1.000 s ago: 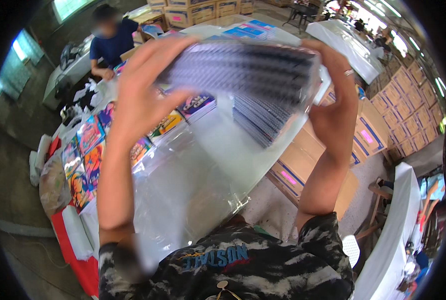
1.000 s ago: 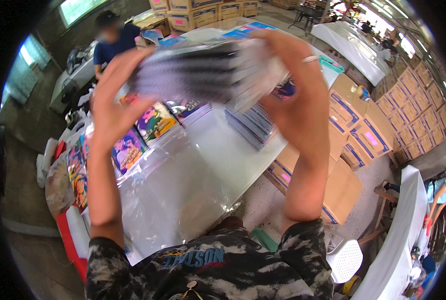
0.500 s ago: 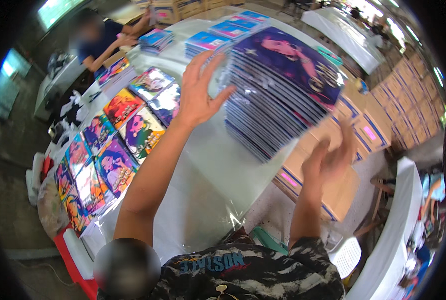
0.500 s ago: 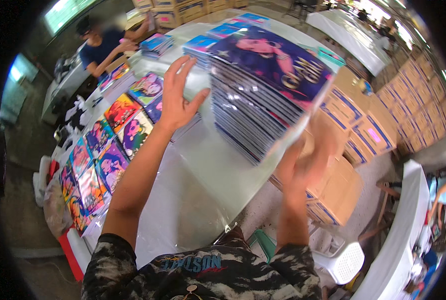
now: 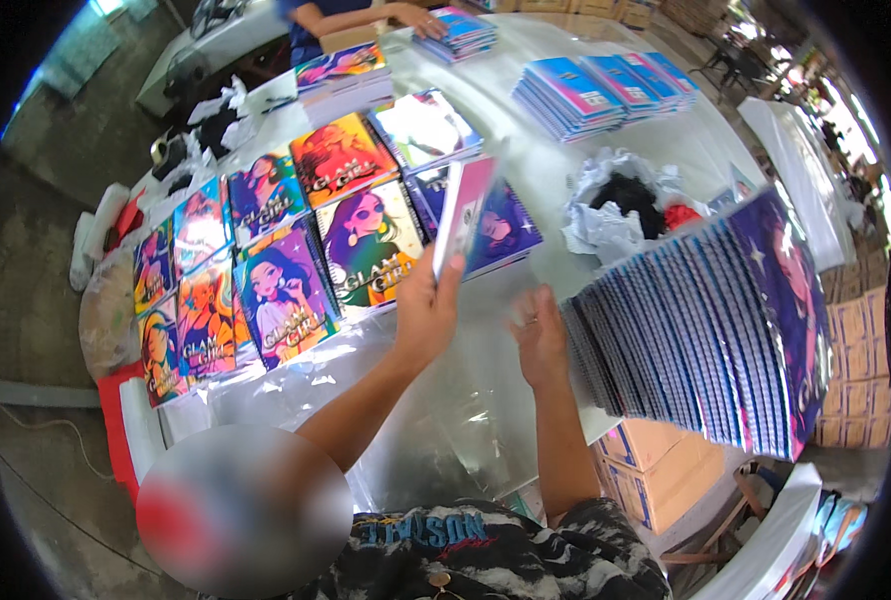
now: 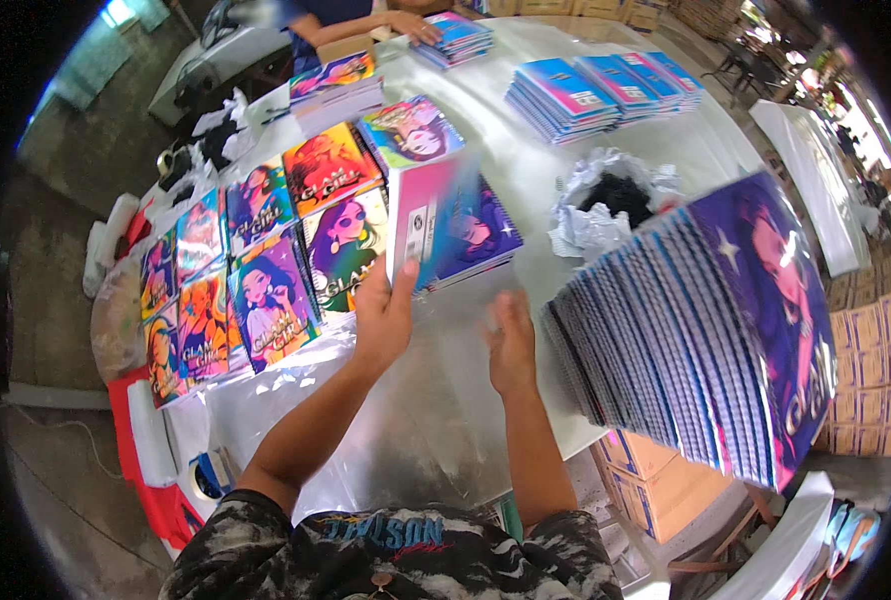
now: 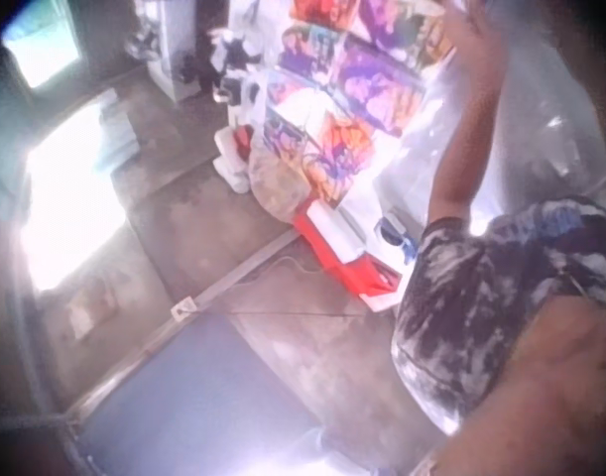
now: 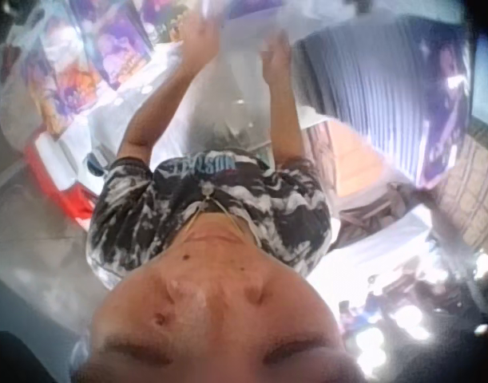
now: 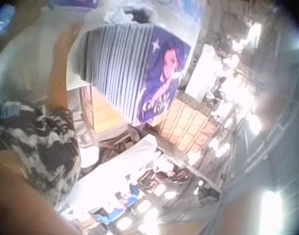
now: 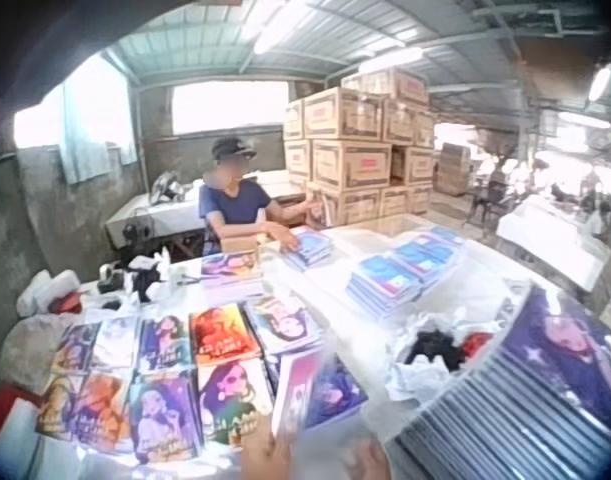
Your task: The person repeatedly picks up stacks of notebooks, places them into clear plastic bags, and seals the bags using a tape dispenser. The person stacks the packaged notebooks on the table.
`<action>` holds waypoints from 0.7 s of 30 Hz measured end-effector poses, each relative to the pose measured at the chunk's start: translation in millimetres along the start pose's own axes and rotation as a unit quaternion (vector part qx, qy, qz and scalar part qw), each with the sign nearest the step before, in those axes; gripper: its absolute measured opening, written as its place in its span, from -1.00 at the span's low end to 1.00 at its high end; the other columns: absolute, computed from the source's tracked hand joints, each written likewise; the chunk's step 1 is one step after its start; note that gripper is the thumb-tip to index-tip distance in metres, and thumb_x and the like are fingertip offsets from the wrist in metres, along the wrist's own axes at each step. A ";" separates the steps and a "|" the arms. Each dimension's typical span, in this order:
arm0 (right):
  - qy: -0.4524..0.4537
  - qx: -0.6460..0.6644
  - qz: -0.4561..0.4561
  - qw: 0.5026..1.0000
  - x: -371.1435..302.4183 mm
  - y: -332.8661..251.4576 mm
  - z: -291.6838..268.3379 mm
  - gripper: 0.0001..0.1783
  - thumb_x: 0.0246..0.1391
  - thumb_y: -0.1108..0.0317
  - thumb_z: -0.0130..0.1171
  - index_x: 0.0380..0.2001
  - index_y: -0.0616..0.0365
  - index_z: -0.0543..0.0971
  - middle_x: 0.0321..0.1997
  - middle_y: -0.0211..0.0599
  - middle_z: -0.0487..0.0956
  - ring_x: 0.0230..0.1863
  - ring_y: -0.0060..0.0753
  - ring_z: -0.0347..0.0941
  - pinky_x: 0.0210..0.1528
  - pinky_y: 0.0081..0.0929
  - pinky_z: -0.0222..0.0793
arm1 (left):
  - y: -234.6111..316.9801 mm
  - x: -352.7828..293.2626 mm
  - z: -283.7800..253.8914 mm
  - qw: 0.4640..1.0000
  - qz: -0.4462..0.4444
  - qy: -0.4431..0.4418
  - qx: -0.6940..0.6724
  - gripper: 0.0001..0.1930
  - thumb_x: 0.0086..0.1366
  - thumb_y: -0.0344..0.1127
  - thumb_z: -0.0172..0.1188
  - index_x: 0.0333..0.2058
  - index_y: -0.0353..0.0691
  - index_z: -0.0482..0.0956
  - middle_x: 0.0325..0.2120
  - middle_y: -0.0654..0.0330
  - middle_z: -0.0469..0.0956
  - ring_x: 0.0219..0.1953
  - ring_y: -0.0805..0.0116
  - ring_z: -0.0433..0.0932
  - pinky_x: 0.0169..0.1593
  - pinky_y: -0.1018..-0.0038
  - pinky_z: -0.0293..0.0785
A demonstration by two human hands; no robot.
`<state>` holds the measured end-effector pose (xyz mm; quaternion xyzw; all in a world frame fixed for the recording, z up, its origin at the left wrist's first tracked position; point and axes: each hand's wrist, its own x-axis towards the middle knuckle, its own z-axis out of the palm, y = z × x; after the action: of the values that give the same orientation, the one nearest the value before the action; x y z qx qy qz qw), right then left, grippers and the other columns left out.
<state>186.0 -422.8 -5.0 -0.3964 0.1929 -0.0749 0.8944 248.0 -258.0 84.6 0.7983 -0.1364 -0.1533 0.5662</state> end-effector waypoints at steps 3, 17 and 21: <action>-0.165 0.234 0.101 0.953 3.6 -13.4 23.1 -0.30 0.15 0.05 0.04 0.20 0.25 0.11 0.18 -0.05 0.30 0.17 -0.10 0.26 0.18 -0.11 0.21 | -32.9 -19.4 -14.4 0.960 0.249 -0.066 0.113 -0.39 0.18 -0.35 0.09 0.20 -0.28 0.13 0.13 -0.12 0.27 0.16 0.10 0.31 0.14 0.31 0.28; -0.032 0.009 -0.016 0.999 -121.0 -13.0 4.5 -0.40 0.01 0.31 0.21 0.09 0.29 0.26 -0.01 -0.15 0.46 -0.04 -0.25 0.44 0.04 -0.33 0.38 | -104.3 65.2 -94.9 0.840 -0.107 0.397 0.354 -0.10 -0.11 -0.10 0.40 0.14 -0.30 0.10 -0.19 -0.07 0.42 -0.12 0.00 0.44 -0.02 0.23 0.35; -0.064 -0.070 -0.012 0.995 -158.4 -14.9 14.9 -0.45 -0.01 0.35 0.21 0.05 0.29 0.30 -0.06 -0.20 0.48 -0.08 -0.31 0.46 0.02 -0.36 0.38 | -51.6 2.1 -142.3 0.852 0.097 0.435 0.276 -0.70 0.15 -0.27 0.17 -0.14 -0.23 0.48 -0.18 0.06 0.48 -0.22 0.08 0.48 -0.12 0.25 0.39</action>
<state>47.5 -377.3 60.4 -0.4647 0.1350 -0.0459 0.8739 309.1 -119.5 79.9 0.8894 0.0100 0.3093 0.3364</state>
